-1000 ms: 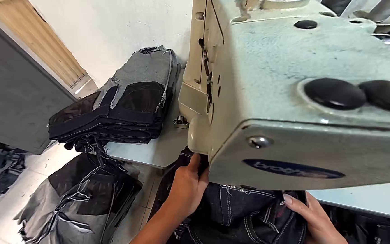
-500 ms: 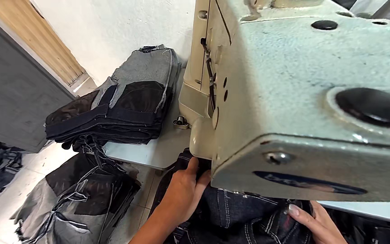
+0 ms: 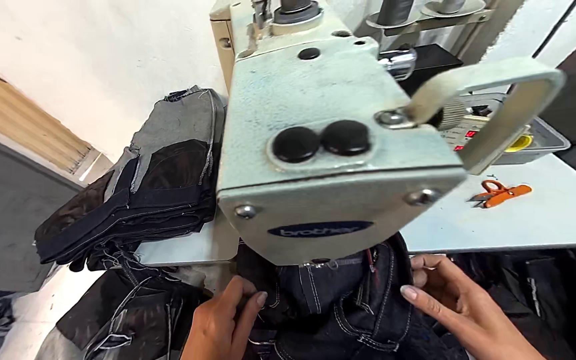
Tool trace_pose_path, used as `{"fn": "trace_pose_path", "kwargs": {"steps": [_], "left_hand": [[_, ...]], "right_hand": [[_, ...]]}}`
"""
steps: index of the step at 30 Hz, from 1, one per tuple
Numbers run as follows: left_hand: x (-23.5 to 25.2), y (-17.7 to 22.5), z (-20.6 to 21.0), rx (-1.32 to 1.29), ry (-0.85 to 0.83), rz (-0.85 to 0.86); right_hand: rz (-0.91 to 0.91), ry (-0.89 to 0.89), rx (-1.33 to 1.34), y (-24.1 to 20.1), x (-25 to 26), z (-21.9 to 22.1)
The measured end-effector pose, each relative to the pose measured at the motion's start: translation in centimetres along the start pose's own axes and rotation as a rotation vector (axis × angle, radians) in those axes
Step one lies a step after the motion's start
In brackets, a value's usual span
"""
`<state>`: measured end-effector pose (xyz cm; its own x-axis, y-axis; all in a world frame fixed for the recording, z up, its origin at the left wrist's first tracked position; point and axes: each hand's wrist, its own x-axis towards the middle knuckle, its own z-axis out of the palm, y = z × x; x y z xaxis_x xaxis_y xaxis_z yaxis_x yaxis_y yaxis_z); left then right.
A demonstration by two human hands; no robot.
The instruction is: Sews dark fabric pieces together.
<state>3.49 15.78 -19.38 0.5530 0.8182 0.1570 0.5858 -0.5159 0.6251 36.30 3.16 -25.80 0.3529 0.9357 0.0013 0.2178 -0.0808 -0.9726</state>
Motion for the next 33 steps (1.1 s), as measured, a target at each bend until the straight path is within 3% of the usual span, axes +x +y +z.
{"fn": "trace_pose_path", "kwargs": {"steps": [4,10,13,15,18,20,22,24,27,30,33], "left_hand": [[0.2,1.4,0.9,-0.014,-0.005,0.039],[2.3,1.3,4.9,0.211,0.248,0.085],[3.0,1.4,6.0,0.261,0.112,0.032],[3.1,0.8,6.1,0.172,0.095,0.043],[1.7,-1.2,5.1,-0.045,0.181,0.056],[0.5,-2.3,3.6,-0.115,0.195,-0.061],[-0.1,-2.9,2.1,-0.214,0.225,-0.316],[-0.2,-5.1,0.9,-0.328,0.31,-0.511],[-1.3,-8.3,0.2,-0.41,0.414,-0.616],[-2.1,-9.4,1.5,-0.384,0.4,-0.558],[-1.6,-8.8,1.8,-0.392,0.412,-0.502]], "right_hand": [[0.185,-0.076,0.242,0.3,-1.4,1.1],[0.342,-0.031,0.893,0.2,-1.3,3.8],[0.391,0.066,1.037,-0.3,-0.7,4.9],[0.37,0.059,0.931,0.0,-0.1,4.1],[0.182,-0.142,0.37,2.6,2.8,-3.4],[0.106,-0.33,0.007,2.7,7.1,-7.9],[0.096,-0.478,-0.219,0.7,11.4,-6.6],[0.046,-0.496,-0.186,-2.0,14.2,-1.8],[0.038,-0.499,0.146,-5.1,14.0,4.0],[0.14,-0.502,0.247,-1.6,13.4,4.0],[-0.011,-0.411,0.164,1.3,12.9,2.8]]}}
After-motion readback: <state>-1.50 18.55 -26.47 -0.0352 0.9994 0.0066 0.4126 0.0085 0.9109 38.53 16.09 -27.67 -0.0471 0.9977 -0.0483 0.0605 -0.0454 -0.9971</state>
